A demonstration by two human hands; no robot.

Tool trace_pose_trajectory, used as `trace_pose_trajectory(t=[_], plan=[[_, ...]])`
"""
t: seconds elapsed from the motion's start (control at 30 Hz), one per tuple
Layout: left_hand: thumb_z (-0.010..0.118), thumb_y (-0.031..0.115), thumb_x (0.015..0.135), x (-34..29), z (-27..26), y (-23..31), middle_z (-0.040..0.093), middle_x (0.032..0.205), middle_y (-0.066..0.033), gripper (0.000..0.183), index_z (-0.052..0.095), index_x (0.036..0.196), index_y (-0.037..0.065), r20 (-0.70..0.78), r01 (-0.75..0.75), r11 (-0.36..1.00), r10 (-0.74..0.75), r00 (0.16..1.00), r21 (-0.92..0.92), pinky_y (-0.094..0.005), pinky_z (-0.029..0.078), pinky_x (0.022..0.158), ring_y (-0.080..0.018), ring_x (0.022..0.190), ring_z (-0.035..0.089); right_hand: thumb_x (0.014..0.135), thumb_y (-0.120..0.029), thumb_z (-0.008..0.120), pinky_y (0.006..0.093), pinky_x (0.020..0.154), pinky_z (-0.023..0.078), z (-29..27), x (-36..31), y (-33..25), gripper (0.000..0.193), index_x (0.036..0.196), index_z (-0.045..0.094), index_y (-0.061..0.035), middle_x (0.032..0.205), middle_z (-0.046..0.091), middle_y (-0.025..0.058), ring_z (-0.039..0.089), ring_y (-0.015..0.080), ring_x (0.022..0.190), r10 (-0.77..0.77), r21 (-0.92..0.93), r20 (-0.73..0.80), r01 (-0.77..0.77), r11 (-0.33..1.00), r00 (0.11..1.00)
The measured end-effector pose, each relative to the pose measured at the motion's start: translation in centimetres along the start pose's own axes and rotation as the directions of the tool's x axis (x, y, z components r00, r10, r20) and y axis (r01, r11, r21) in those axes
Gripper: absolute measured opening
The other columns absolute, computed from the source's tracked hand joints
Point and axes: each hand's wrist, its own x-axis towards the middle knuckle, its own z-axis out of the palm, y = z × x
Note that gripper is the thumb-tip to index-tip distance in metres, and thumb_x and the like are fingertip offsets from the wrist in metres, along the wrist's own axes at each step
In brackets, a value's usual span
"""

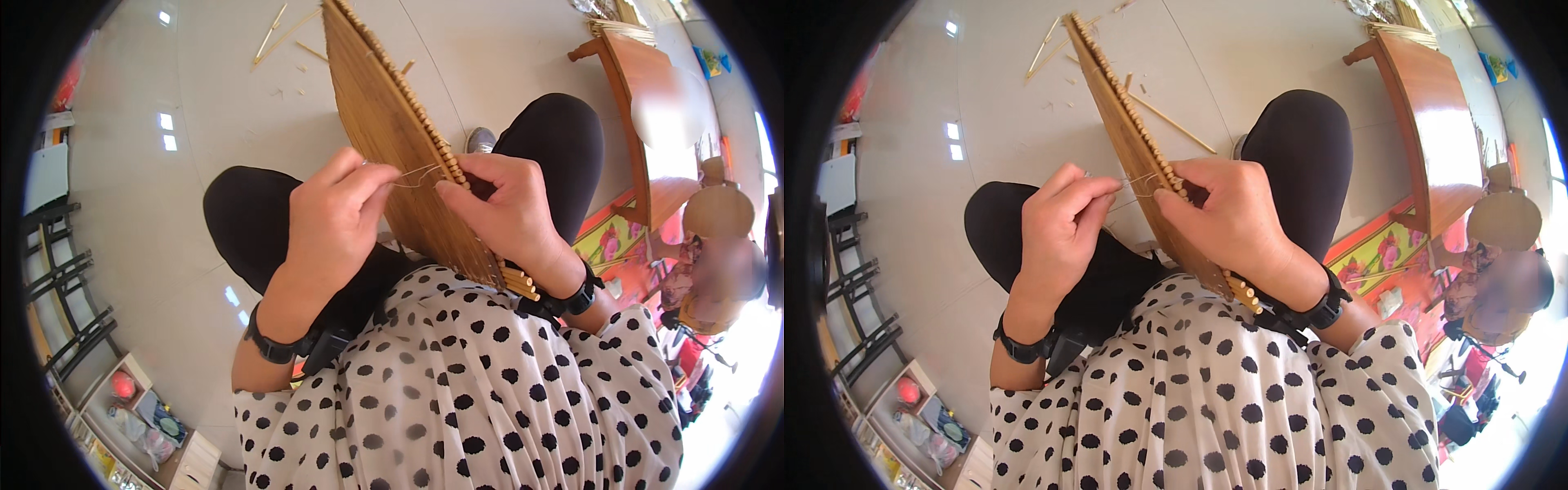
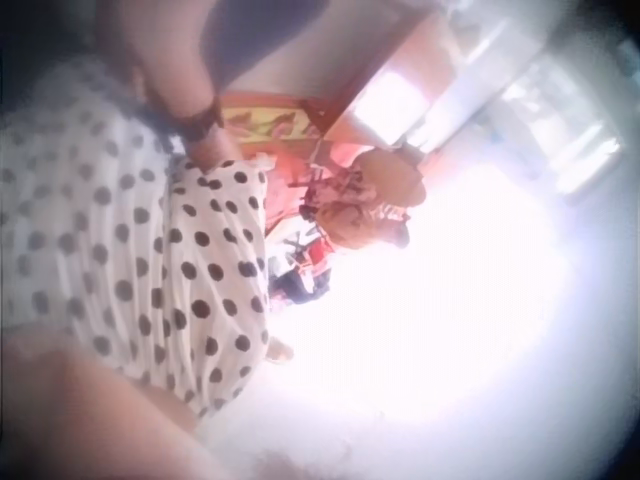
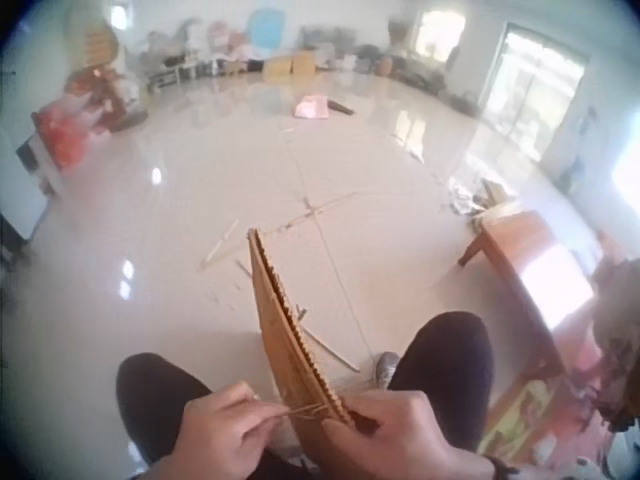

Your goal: The person sits on the floor and weaves a thin white string through the edges of a flat bamboo mat. They repeatedly pass the string through the bamboo slats, pulling it tight to secure the mat's edge.

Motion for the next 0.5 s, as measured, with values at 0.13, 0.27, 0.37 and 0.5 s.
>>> trace_pose_trajectory(t=[0.13,0.27,0.37,0.5], plan=[[0.067,-0.007,0.087,-0.5,-1.0,0.8,0.054,0.077,-0.0071,0.012,0.070,0.097,-0.001,0.058,0.023,0.998,-0.026,0.998,0.051,-0.0272,0.041,0.054,-0.0155,0.059,0.052,0.080,-0.012,0.078,0.0273,0.056,0.047,0.7,0.3,0.3,0.025,0.097,0.072,0.0060,0.072,0.064,0.0121,0.057,0.0151,0.058,-0.053,0.097,-0.049,0.057,0.994,0.997],[0.072,-0.004,0.081,-0.3,-2.0,1.2,0.056,0.078,-0.0090,0.016,0.070,0.095,0.004,0.096,-0.048,0.974,0.027,0.995,0.220,-0.0346,0.047,0.055,-0.0274,0.062,0.057,0.079,-0.010,0.079,0.0277,0.057,0.049,0.4,0.6,1.0,0.026,0.098,0.073,0.0061,0.080,0.066,0.0113,0.060,0.0155,0.061,-0.044,0.157,-0.020,0.047,0.986,0.999],[0.072,-0.005,0.082,0.5,-5.1,1.8,0.060,0.081,-0.0074,0.017,0.070,0.096,0.003,-0.026,-0.009,0.971,0.016,1.000,0.239,-0.0333,0.048,0.056,-0.0210,0.062,0.058,0.077,-0.011,0.078,0.0301,0.057,0.052,0.1,0.9,1.9,0.026,0.098,0.074,0.0046,0.080,0.067,0.0137,0.063,0.0210,0.059,-0.086,0.144,-0.033,0.090,0.985,0.996],[0.058,0.012,0.099,-2.7,-12.7,3.8,0.063,0.096,-0.0068,0.013,0.066,0.108,0.006,-0.749,-0.423,0.879,0.125,0.651,-0.221,-0.0255,0.045,0.054,-0.0151,0.070,0.057,0.076,-0.012,0.075,0.0365,0.058,0.050,-0.1,1.1,2.0,0.022,0.093,0.075,0.0015,0.078,0.066,0.0161,0.062,0.0281,0.062,-0.169,0.175,-0.032,0.172,0.969,0.985]])
